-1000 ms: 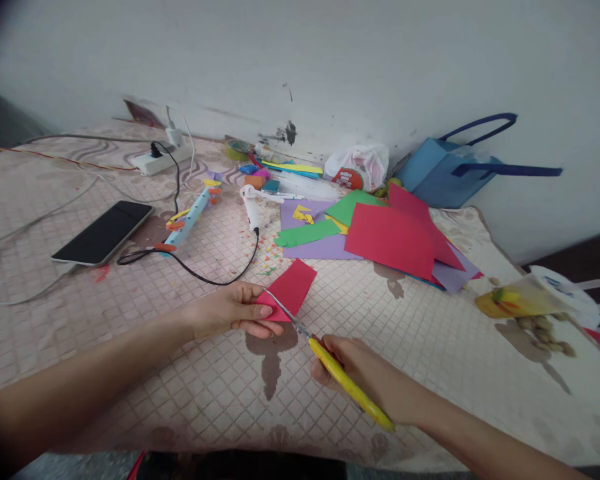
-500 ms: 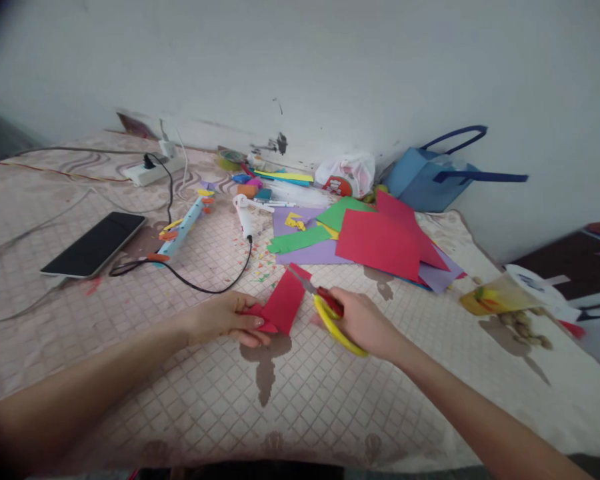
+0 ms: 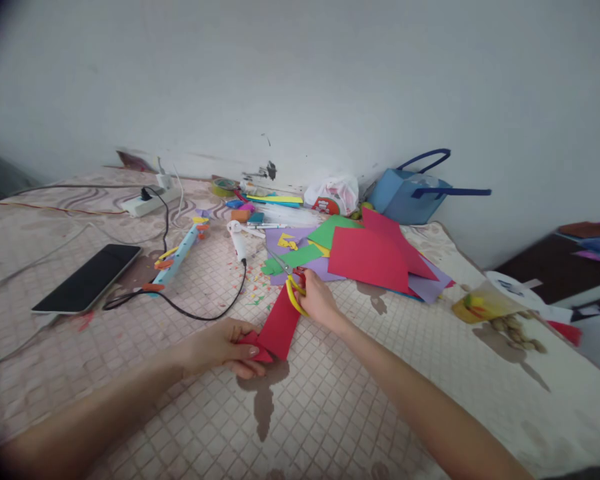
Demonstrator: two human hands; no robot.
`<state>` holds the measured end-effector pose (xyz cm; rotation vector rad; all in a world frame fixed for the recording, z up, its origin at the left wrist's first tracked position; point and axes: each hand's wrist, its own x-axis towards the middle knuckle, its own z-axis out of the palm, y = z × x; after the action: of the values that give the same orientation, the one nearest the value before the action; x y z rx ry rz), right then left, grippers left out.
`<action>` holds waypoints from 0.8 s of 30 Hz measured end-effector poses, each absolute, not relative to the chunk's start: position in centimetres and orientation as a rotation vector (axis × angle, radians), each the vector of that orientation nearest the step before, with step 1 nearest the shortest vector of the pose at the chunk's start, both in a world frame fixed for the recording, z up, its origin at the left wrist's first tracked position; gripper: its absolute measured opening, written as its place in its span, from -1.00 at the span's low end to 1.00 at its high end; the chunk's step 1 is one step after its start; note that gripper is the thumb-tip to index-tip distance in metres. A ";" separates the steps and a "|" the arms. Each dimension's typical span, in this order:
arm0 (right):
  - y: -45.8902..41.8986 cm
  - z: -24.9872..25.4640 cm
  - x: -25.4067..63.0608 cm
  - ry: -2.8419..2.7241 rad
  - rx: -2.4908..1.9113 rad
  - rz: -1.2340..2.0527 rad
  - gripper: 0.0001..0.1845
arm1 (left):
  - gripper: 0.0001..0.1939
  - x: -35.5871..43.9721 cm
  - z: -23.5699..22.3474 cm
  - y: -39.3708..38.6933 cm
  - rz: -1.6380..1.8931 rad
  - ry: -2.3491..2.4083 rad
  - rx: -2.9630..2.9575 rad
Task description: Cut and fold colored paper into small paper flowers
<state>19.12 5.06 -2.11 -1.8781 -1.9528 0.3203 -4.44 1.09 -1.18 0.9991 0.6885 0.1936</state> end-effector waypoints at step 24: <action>6.8 -0.9 24.3 -1.737 -1.927 0.203 -0.61 | -0.68 -4.5 -1.3 1.3 0.261 0.734 0.986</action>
<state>24.27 6.78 -0.86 -1.9269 -1.7373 0.2030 -4.50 1.34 -1.35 0.9862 0.7340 0.2612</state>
